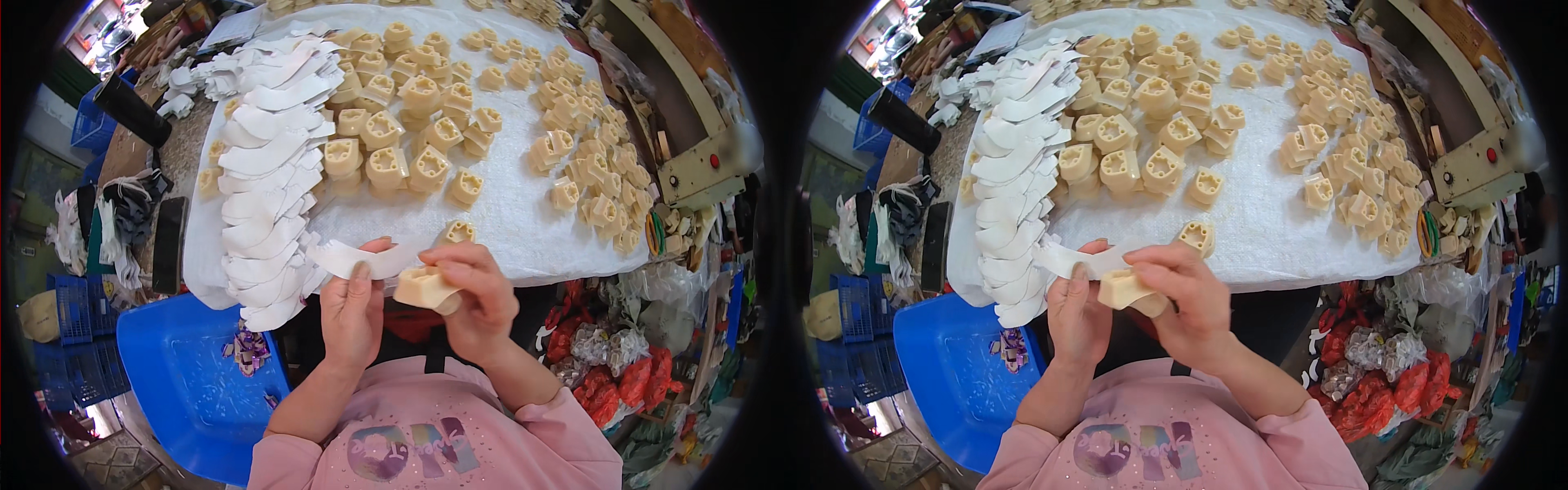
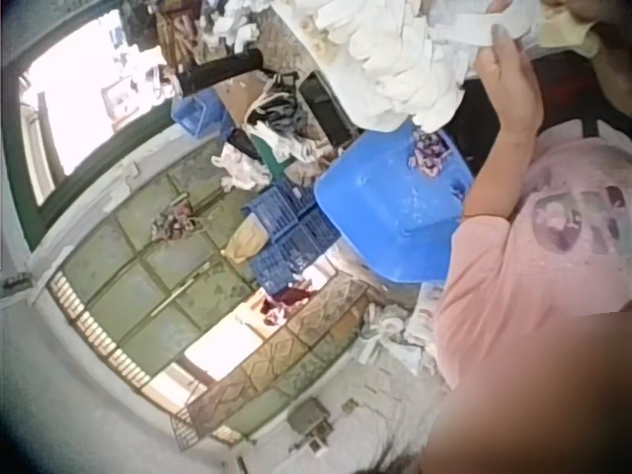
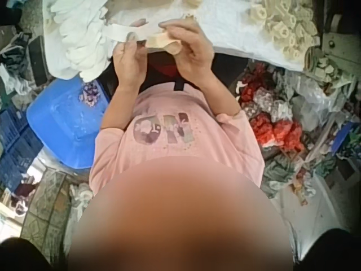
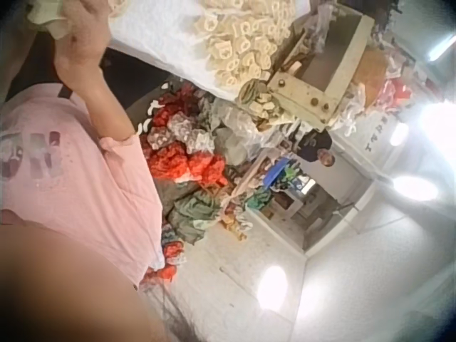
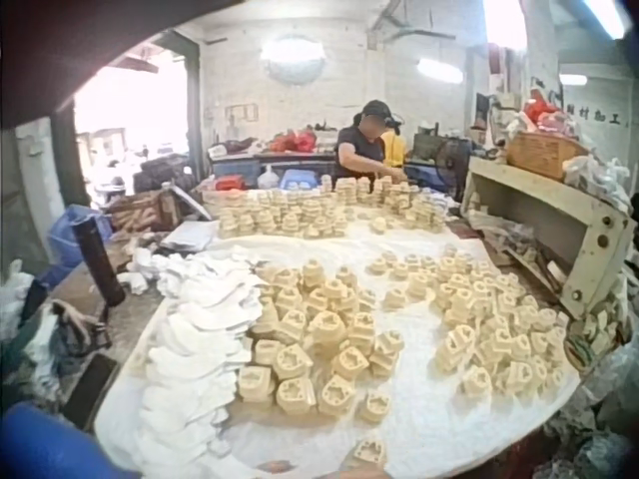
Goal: Assembling white shoe upper components onto beige plastic shoe lasts by hand.
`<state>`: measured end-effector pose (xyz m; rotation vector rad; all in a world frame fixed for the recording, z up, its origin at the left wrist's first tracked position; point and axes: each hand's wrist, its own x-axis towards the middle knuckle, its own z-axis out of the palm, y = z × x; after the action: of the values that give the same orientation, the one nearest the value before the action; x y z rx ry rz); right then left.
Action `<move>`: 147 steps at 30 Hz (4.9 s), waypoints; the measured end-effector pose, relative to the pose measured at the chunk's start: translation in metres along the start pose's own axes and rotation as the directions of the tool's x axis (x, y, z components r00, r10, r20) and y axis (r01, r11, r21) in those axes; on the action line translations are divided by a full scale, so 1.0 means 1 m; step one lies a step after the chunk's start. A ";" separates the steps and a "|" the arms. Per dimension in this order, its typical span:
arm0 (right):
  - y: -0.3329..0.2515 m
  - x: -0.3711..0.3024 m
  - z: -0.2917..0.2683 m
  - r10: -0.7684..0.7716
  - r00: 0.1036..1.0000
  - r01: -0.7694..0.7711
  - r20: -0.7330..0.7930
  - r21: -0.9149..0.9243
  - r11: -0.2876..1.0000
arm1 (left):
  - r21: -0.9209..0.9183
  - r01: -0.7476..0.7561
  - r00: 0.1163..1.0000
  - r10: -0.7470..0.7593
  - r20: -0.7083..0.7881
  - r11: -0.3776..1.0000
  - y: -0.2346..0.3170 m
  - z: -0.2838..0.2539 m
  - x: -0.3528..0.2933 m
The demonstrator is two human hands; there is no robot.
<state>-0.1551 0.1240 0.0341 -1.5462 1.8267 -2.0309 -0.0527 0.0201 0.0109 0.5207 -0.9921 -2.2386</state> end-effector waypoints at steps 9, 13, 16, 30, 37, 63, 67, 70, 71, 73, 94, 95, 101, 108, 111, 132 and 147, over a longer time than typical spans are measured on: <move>0.012 -0.002 0.026 -0.229 0.973 0.229 -0.008 -0.035 0.973 | 0.035 0.051 0.989 -0.056 0.137 0.998 0.025 0.004 -0.018; 0.013 -0.003 0.025 -0.232 0.973 0.231 -0.011 -0.054 0.971 | 0.001 0.060 0.985 -0.059 0.164 0.998 0.025 0.004 -0.020; 0.014 -0.005 0.024 -0.224 0.974 0.224 -0.001 -0.073 0.972 | 0.038 0.071 0.983 -0.077 0.166 0.997 0.024 0.004 -0.022; 0.022 0.002 0.021 -0.313 0.950 0.289 -0.010 -0.359 0.887 | 0.509 -0.279 0.959 0.207 0.194 0.814 0.027 -0.002 -0.016; -0.006 0.015 0.011 -0.115 0.949 0.277 0.295 -0.598 0.752 | 0.750 -0.205 0.975 0.202 0.096 0.629 0.044 0.000 -0.016; 0.016 0.005 -0.003 0.017 0.943 0.012 0.333 -0.083 0.996 | 0.621 -0.661 0.748 0.427 0.507 0.421 0.011 -0.018 0.006; 0.008 0.006 -0.006 0.046 0.897 0.018 0.441 -0.140 0.990 | 0.618 -0.709 0.702 0.413 0.580 0.339 0.015 -0.011 0.004; 0.002 0.010 -0.005 0.061 0.849 0.064 0.524 -0.216 0.974 | 0.604 -0.725 0.687 0.411 0.600 0.330 0.015 -0.011 0.007; 0.001 0.008 -0.005 0.056 0.848 0.068 0.526 -0.213 0.975 | 0.607 -0.719 0.694 0.400 0.599 0.338 0.015 -0.011 0.007; 0.004 0.003 -0.005 0.094 0.856 0.007 0.509 -0.193 0.981 | 0.621 -0.687 0.726 0.394 0.563 0.379 0.016 -0.010 0.002; -0.010 -0.027 0.017 0.591 0.796 -0.535 0.131 0.609 0.585 | 0.412 -0.726 0.687 0.541 0.486 0.552 0.018 -0.009 -0.008; -0.014 -0.025 0.017 0.610 0.781 -0.515 0.137 0.694 0.504 | 0.410 -0.723 0.689 0.537 0.487 0.556 0.018 -0.011 -0.010; -0.018 -0.033 0.005 0.673 0.707 -0.609 0.215 0.669 0.426 | 0.562 -0.791 0.607 0.431 0.667 0.244 0.017 -0.015 -0.006; -0.020 -0.021 0.013 0.650 0.746 -0.657 0.143 0.318 0.684 | 0.606 -0.787 0.542 0.341 0.768 -0.114 0.023 -0.001 0.000; -0.014 -0.020 0.010 0.585 0.786 -0.608 0.200 0.081 0.790 | 0.655 -0.749 0.602 0.310 0.736 -0.100 0.025 -0.003 -0.001; 0.024 -0.013 -0.008 0.568 0.611 -0.784 0.551 0.322 0.531 | 0.550 -0.737 0.657 0.225 0.720 0.392 0.038 -0.013 -0.005; 0.009 -0.009 0.013 0.276 0.945 -0.295 0.174 0.095 0.951 | 0.424 -0.138 0.983 0.072 0.169 0.895 0.009 -0.006 -0.016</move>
<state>-0.1473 0.1169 0.0195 -1.2834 1.7191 -1.7956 -0.0339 0.0232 0.0159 0.4774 -1.5792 -1.9802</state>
